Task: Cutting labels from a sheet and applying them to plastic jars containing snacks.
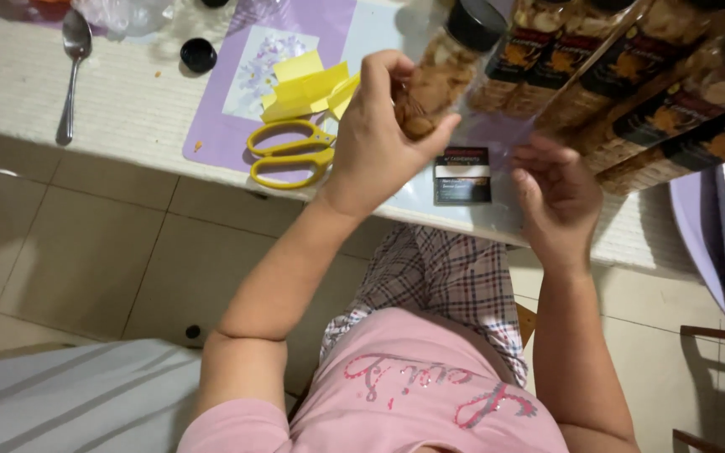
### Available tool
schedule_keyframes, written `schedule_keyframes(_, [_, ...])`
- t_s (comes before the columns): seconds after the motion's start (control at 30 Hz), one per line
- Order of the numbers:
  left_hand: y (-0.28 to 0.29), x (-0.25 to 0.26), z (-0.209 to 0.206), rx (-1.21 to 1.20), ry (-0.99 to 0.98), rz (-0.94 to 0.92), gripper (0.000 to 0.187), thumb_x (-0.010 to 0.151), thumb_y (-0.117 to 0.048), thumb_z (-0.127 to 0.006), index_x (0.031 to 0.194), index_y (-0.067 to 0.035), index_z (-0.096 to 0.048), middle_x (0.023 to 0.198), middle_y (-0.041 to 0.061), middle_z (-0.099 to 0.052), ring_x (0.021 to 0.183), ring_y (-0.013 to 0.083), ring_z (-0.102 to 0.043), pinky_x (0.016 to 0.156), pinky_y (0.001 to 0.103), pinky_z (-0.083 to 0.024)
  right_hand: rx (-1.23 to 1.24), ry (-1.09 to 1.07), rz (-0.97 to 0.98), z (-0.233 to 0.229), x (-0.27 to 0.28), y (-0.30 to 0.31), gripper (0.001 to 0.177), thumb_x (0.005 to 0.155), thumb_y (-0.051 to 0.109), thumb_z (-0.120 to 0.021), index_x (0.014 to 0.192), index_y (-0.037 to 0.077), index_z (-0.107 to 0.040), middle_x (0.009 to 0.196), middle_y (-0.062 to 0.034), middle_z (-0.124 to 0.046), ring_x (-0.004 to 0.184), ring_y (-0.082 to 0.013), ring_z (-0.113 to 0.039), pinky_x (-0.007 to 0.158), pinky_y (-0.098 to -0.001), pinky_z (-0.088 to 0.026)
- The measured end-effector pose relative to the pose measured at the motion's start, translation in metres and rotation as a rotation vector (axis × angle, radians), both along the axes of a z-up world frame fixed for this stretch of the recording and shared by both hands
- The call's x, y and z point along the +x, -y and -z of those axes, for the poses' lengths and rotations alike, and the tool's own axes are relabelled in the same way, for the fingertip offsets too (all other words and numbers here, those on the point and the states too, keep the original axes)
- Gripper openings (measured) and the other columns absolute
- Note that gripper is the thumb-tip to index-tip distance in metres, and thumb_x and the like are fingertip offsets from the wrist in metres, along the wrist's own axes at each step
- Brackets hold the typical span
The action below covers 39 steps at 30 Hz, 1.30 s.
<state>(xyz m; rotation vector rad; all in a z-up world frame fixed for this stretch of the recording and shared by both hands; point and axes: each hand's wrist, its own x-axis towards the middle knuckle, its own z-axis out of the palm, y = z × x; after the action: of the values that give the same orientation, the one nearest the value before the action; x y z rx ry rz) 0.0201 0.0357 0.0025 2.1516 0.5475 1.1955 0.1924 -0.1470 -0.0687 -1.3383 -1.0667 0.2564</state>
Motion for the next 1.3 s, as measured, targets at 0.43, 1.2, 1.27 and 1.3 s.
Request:
schedule_keyframes(0.43, [0.019, -0.013, 0.014, 0.232, -0.072, -0.158, 0.084, 0.087, -0.036, -0.102, 0.141, -0.007, -0.045, 0.124, 0.012, -0.064, 0.115, 0.0321, -0.065, 0.109, 0.044, -0.054, -0.035, 0.025, 0.020, -0.002, -0.002, 0.000, 0.035, 0.109, 0.011, -0.072, 0.139, -0.003, -0.059, 0.126, -0.0173, -0.069, 0.116, -0.0238, -0.069, 0.105, -0.0335, -0.060])
schedule_keyframes(1.2, [0.023, 0.014, 0.048, -0.097, 0.062, 0.067, 0.090, 0.102, -0.048, -0.083, 0.165, -0.017, -0.026, 0.156, 0.011, -0.056, 0.139, 0.0288, -0.062, 0.117, 0.042, -0.060, -0.072, 0.021, 0.014, 0.003, 0.000, 0.001, 0.034, 0.110, 0.007, -0.072, 0.141, -0.001, -0.059, 0.128, -0.0158, -0.069, 0.119, -0.0227, -0.069, 0.108, -0.0328, -0.060])
schedule_keyframes(1.27, [0.024, 0.012, 0.050, -0.037, 0.057, 0.074, 0.083, 0.109, -0.042, -0.075, 0.167, -0.013, -0.024, 0.162, 0.011, -0.049, 0.140, 0.0312, -0.058, 0.122, 0.045, -0.056, -0.066, 0.023, 0.004, 0.001, 0.000, 0.000, 0.034, 0.110, 0.004, -0.071, 0.141, -0.002, -0.059, 0.128, -0.0162, -0.068, 0.119, -0.0228, -0.068, 0.108, -0.0329, -0.060])
schedule_keyframes(1.3, [0.025, 0.011, 0.052, 0.018, 0.050, 0.082, 0.076, 0.115, -0.035, -0.068, 0.168, -0.009, -0.022, 0.168, 0.012, -0.042, 0.141, 0.0337, -0.054, 0.128, 0.048, -0.053, -0.064, 0.021, -0.005, 0.000, -0.002, 0.001, 0.034, 0.110, 0.002, -0.070, 0.142, -0.002, -0.058, 0.129, -0.0165, -0.068, 0.119, -0.0228, -0.068, 0.108, -0.0330, -0.060])
